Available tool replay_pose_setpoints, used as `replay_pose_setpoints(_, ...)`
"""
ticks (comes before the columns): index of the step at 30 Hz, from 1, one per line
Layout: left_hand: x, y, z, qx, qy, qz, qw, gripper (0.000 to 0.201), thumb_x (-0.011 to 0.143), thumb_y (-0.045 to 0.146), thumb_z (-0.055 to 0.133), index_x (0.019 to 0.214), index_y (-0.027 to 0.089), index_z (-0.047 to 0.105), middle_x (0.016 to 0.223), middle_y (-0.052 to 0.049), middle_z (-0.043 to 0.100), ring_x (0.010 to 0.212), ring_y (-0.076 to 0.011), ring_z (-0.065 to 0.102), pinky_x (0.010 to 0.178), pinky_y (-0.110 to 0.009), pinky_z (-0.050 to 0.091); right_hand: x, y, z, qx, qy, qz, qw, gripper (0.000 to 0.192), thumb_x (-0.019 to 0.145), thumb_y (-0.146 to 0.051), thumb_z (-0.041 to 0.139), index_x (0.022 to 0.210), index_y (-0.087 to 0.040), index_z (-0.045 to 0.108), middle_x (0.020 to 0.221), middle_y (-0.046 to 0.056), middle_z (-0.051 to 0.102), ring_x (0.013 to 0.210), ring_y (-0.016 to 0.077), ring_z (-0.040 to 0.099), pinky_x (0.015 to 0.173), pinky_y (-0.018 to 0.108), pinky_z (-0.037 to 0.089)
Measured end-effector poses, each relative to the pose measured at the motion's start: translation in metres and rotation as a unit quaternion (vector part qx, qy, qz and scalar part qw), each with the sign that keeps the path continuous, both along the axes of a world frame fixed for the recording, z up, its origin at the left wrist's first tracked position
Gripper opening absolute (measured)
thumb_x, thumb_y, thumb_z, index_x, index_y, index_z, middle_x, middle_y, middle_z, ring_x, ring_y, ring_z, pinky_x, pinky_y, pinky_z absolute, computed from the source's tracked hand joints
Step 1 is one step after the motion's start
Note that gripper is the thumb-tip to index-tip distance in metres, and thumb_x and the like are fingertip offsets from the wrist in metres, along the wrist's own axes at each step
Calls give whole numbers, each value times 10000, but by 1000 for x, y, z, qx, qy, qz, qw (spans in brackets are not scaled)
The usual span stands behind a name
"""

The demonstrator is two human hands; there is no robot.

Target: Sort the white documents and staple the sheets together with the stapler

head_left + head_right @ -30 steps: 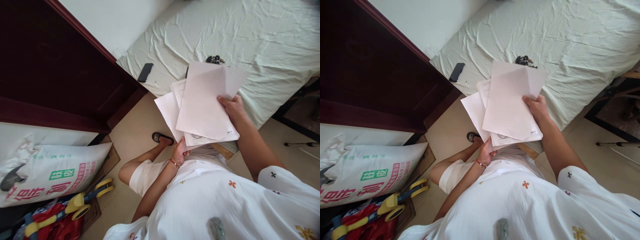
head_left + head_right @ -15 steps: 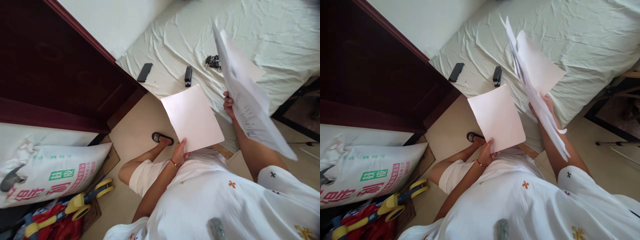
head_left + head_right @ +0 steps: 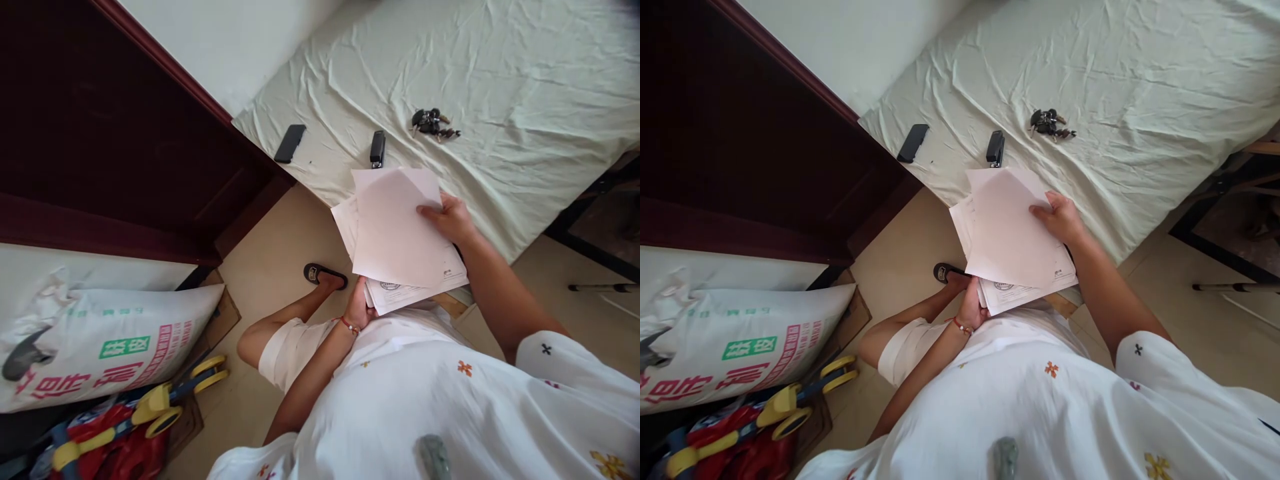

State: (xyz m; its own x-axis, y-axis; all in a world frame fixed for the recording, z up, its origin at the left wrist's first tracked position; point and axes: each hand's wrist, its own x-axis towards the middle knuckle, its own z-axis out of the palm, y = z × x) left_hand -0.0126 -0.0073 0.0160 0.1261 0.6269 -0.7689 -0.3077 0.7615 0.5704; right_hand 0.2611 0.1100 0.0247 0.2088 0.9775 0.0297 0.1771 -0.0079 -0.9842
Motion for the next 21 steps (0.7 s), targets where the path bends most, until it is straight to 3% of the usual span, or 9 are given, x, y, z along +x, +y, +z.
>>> replay_pose_setpoints(3,-1,0,-1,33,-17,-6,999,551,983,664,537,971,137,697,652,-51,627,430,-82,409,351,-225,140,1,0,1,38,-54,-18,998,230,763,-473,809,757,-273,694,837,35,643,782,234,620,748,405,599)
replay_pose_setpoints(6,-2,-1,-2,74,-5,16,997,476,926,598,674,1163,186,677,720,-12,658,476,-89,473,354,-206,191,0,-2,4,0,-42,-20,999,299,804,-540,754,752,-259,668,727,24,624,656,207,551,604,370,538)
replay_pose_setpoints(9,-3,-1,-2,109,9,17,994,635,798,562,824,1299,230,619,775,9,690,516,-116,568,371,-200,315,-1,-3,7,-2,-50,-24,998,352,817,-582,733,741,-249,647,673,16,596,634,196,531,583,348,505)
replay_pose_setpoints(13,-3,-1,1,140,33,-7,990,721,721,652,851,1218,195,598,816,-14,728,430,-105,564,335,-212,315,-1,-2,6,7,-74,-37,997,356,848,-561,707,723,-239,625,663,12,564,648,187,535,610,334,498)
replay_pose_setpoints(21,-3,-1,4,130,32,-16,991,709,695,713,837,1073,163,599,801,-62,760,396,-142,610,316,-226,287,-3,-2,2,1,-44,-31,999,359,823,-594,711,759,-248,640,698,15,574,665,200,521,645,355,484)
